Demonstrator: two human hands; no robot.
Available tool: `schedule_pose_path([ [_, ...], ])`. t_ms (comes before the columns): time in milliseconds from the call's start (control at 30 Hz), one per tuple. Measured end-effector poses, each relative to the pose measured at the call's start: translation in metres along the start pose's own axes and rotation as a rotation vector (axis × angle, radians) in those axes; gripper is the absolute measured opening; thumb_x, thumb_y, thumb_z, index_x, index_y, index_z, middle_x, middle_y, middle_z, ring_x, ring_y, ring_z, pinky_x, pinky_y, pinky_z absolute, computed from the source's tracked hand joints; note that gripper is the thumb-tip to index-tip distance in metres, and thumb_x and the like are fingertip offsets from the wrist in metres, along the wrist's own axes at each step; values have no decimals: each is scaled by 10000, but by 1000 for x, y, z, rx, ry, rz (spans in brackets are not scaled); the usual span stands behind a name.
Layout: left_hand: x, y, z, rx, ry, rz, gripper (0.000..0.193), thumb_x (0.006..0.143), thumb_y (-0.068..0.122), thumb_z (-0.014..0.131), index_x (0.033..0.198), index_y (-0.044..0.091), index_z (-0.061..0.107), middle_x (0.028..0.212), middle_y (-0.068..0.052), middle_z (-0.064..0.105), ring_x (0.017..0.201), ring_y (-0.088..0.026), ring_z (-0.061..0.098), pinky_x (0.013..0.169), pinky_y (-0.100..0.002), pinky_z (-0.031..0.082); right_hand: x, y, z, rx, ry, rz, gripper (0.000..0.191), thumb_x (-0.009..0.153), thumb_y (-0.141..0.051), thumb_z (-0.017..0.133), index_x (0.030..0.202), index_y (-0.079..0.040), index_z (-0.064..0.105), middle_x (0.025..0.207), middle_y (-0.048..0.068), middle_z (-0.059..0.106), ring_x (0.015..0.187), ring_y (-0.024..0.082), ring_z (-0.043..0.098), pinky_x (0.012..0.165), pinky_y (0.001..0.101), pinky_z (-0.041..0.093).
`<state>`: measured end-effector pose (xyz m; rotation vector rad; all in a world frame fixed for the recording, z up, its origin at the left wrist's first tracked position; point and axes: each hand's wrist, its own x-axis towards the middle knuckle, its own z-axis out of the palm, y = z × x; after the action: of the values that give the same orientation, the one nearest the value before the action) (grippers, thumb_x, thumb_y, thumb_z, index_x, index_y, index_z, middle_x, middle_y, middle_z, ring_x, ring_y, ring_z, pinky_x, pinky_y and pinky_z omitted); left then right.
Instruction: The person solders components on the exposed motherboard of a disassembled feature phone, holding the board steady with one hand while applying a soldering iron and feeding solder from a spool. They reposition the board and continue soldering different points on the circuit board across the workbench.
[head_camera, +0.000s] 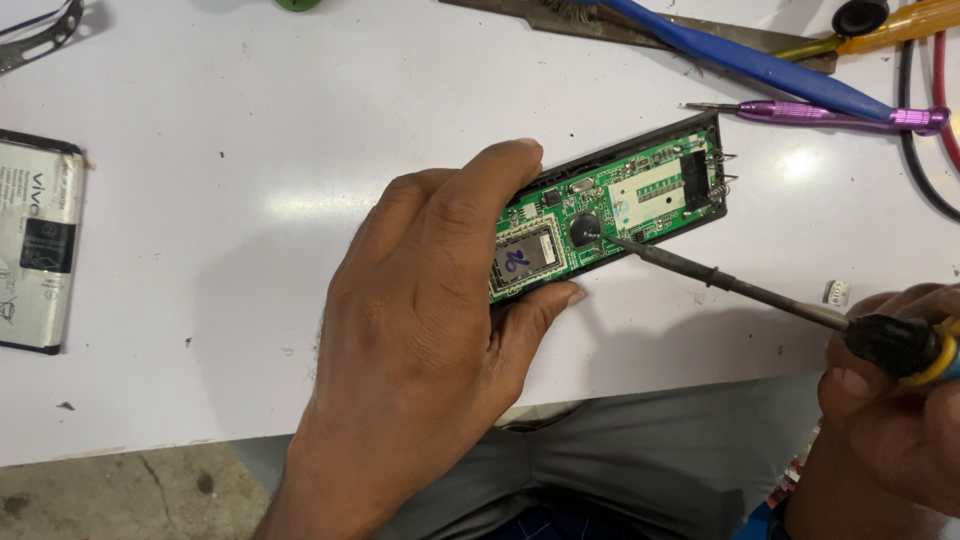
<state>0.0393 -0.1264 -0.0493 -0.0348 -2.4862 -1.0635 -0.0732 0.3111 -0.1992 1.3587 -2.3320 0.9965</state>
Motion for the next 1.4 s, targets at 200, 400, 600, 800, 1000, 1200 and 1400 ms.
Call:
schedule_pose_path([
  [200,0,0,-1,-4,-8,-20,694,840,164,860,1372,27,436,1176,-125,642,993,-267,629,804,-409,526,20,-15,-11,-32,-163,135,345,861,94,711,774,-29,401,728,243,606,599,211,670,533,351,563],
  [400,1,1,-1,2,-3,-21,686,833,171,861,1360,26,447,1174,-133,641,1018,-279,627,811,-413,522,27,-17,-5,-53,-98,66,300,884,65,675,822,-15,394,771,246,595,618,236,675,613,368,587],
  [600,2,2,-2,-1,-5,-17,680,833,163,862,1357,23,452,1162,-137,644,1016,-287,623,813,-421,515,13,-21,-8,-160,-123,89,253,966,69,682,913,27,439,778,252,613,681,271,691,709,379,596],
  [800,2,0,-3,21,-39,-44,679,819,169,870,1341,29,460,1131,-142,655,1007,-295,616,818,-435,499,5,15,4,-88,98,-226,237,995,25,658,1003,143,452,864,348,613,680,371,671,640,387,562],
  [1000,-2,-3,-1,32,8,35,749,846,187,880,1411,45,409,1248,-121,666,1085,-276,606,927,-418,501,8,21,28,516,334,313,140,1122,-42,479,1045,55,543,781,159,611,562,203,558,563,246,483],
  [1200,-7,-7,4,69,46,74,783,855,213,898,1434,48,398,1246,-119,679,1125,-269,604,961,-418,494,47,-33,24,662,374,480,252,1234,-152,371,1140,30,517,741,83,562,516,128,459,558,220,403],
  [1400,-7,-10,8,77,64,94,778,878,232,900,1440,51,393,1246,-134,682,1149,-254,612,967,-406,504,86,-60,24,520,277,428,374,1222,-305,402,1297,55,475,817,126,564,516,142,491,547,269,438],
])
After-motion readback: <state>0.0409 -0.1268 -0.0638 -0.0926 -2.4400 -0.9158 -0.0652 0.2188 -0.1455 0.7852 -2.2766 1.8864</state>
